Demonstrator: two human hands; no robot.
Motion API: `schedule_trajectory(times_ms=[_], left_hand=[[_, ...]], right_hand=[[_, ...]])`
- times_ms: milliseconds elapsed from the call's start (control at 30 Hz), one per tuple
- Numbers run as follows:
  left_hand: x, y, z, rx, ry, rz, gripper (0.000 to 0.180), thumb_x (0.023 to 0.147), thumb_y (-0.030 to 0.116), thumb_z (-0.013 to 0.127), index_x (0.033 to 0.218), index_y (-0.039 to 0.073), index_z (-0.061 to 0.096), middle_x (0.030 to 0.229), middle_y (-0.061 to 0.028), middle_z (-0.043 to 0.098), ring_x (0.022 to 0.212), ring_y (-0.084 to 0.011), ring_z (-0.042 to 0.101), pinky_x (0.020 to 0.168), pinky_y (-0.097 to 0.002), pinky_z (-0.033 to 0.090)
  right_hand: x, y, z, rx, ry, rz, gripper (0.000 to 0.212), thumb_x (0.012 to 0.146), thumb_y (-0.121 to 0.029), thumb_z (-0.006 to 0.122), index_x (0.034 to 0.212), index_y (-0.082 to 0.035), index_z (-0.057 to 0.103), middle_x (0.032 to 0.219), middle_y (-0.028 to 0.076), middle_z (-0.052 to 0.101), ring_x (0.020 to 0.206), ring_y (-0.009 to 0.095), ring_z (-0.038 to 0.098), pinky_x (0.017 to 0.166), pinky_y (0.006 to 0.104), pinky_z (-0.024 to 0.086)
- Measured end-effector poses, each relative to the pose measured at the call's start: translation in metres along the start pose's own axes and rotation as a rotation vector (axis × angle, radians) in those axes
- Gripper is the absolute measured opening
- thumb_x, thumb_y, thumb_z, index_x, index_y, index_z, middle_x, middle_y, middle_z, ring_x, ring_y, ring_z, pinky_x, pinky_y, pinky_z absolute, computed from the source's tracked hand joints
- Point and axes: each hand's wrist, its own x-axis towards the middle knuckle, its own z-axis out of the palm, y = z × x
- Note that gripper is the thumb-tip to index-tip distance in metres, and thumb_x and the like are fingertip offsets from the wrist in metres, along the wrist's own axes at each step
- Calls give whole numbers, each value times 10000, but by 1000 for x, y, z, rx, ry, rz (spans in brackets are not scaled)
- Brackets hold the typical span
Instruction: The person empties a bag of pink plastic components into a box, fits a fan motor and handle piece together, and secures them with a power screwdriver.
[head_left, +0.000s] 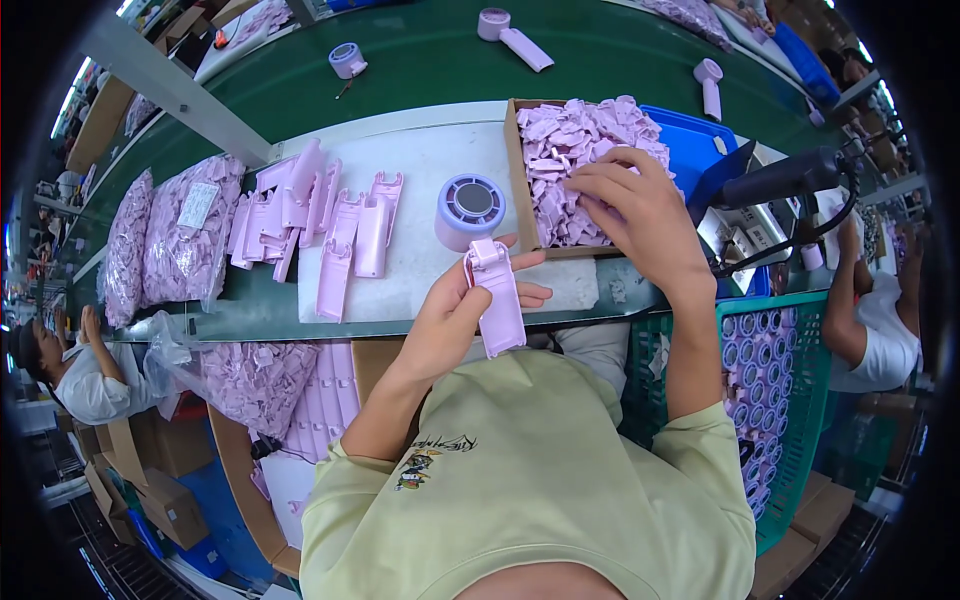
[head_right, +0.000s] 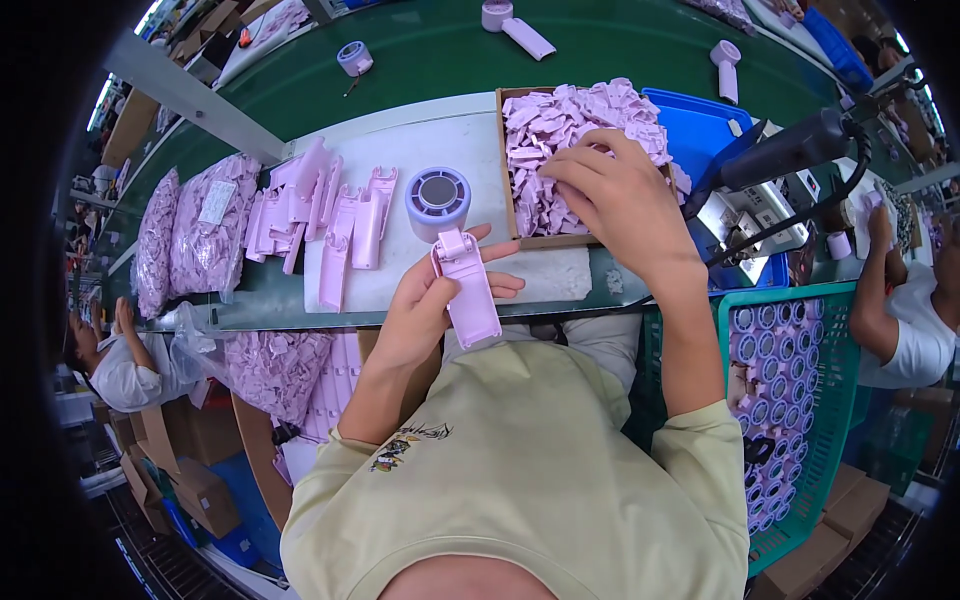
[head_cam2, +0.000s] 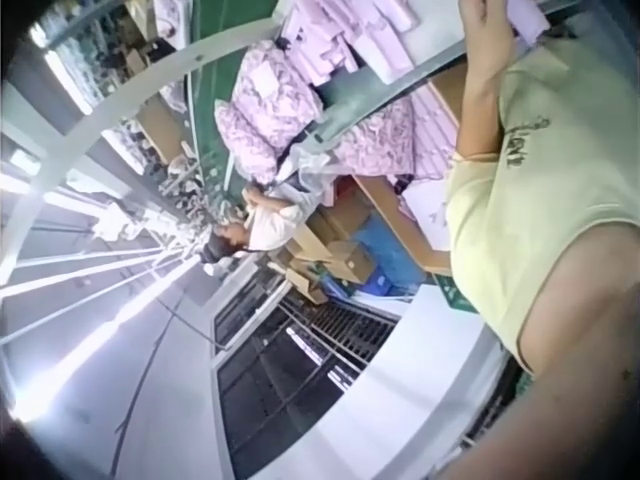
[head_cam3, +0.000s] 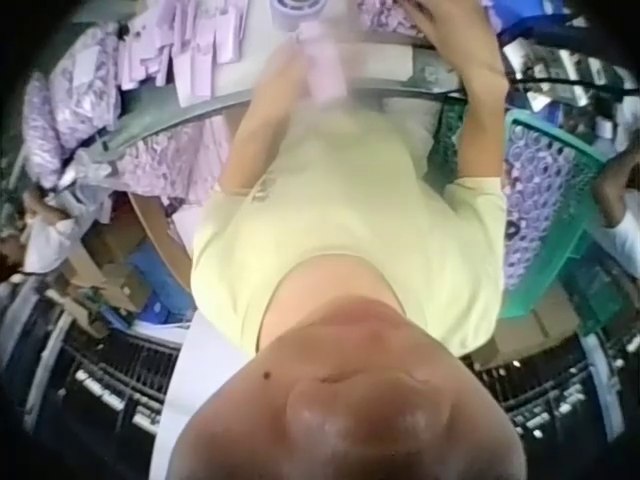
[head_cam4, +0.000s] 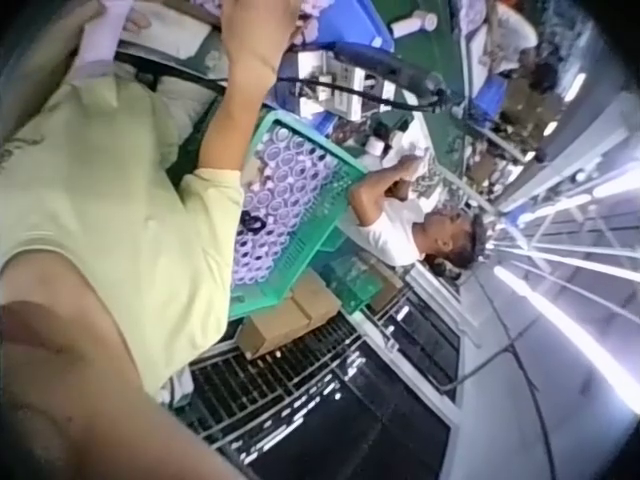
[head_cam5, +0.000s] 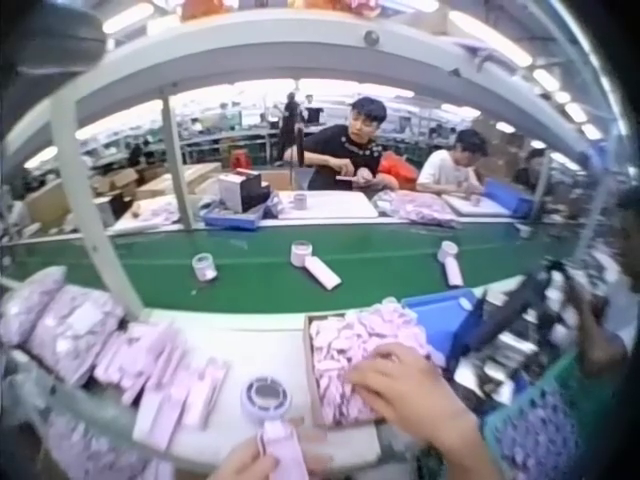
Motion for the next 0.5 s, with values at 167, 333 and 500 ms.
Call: schedule_trajectory(times_ms=[167, 333, 500], left_hand=[[7, 1, 6, -10, 55, 0, 589, 799, -10, 265, 1383, -86, 250, 1334, -257, 457, 1055, -309, 610, 920, -378, 491], [14, -7, 13, -107, 49, 92, 461, 892, -2, 317, 1352, -38, 308, 1292, -189, 496, 1058, -229, 585, 932, -344, 468], [13, -7, 17, 184, 76, 100, 417, 918, 36, 383, 1329, -23, 356, 1178, -79, 526, 1004, -108, 523, 878, -264, 443]], right_hand=[[0, -3, -5, -10, 233, -108, 215, 778, -44, 663, 991, -61, 639, 1046, 70, 644, 1062, 267, 564, 870, 378, 475], [-22, -43, 6, 262, 361, -28, 269, 720, 36, 704, 976, -18, 641, 1085, 140, 643, 1017, 263, 616, 848, 368, 497], [-23, -65, 16, 139, 312, -193, 268, 697, 21, 725, 954, -35, 670, 997, 127, 667, 954, 278, 646, 806, 359, 523]])
